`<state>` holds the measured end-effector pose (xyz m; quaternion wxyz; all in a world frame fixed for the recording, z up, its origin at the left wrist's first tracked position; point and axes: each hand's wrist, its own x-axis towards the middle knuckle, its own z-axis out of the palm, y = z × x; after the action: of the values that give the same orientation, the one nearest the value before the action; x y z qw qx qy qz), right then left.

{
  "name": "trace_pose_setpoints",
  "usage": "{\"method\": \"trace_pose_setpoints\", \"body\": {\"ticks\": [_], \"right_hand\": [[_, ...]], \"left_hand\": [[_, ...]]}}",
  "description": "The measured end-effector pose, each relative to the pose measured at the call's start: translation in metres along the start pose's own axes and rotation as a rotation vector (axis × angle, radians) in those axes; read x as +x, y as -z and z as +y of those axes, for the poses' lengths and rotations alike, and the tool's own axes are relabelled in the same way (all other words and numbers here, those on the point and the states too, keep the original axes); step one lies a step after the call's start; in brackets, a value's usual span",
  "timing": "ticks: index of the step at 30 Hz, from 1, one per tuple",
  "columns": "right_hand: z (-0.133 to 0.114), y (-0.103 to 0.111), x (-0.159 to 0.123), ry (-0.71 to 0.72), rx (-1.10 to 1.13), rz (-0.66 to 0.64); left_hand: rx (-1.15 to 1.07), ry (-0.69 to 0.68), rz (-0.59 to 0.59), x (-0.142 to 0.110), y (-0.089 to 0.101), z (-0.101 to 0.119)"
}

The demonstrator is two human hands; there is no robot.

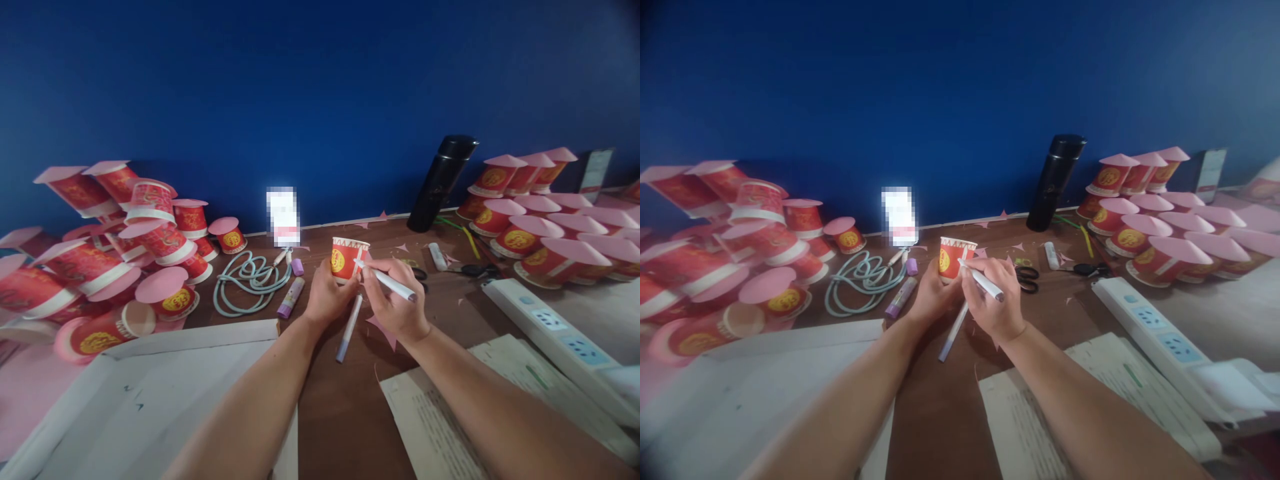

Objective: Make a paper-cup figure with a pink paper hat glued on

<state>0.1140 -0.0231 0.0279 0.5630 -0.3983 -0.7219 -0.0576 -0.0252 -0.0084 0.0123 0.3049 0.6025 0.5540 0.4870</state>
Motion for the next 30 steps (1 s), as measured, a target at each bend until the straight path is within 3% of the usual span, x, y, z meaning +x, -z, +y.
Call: {"method": "trace_pose_setpoints", "body": {"ticks": [30], "right_hand": [[0.0015, -0.0011, -0.0014, -0.023, 0.002, 0.010]], "left_hand": [[0.083, -0.033, -0.077, -0.0007, -0.0007, -0.0029]]}}
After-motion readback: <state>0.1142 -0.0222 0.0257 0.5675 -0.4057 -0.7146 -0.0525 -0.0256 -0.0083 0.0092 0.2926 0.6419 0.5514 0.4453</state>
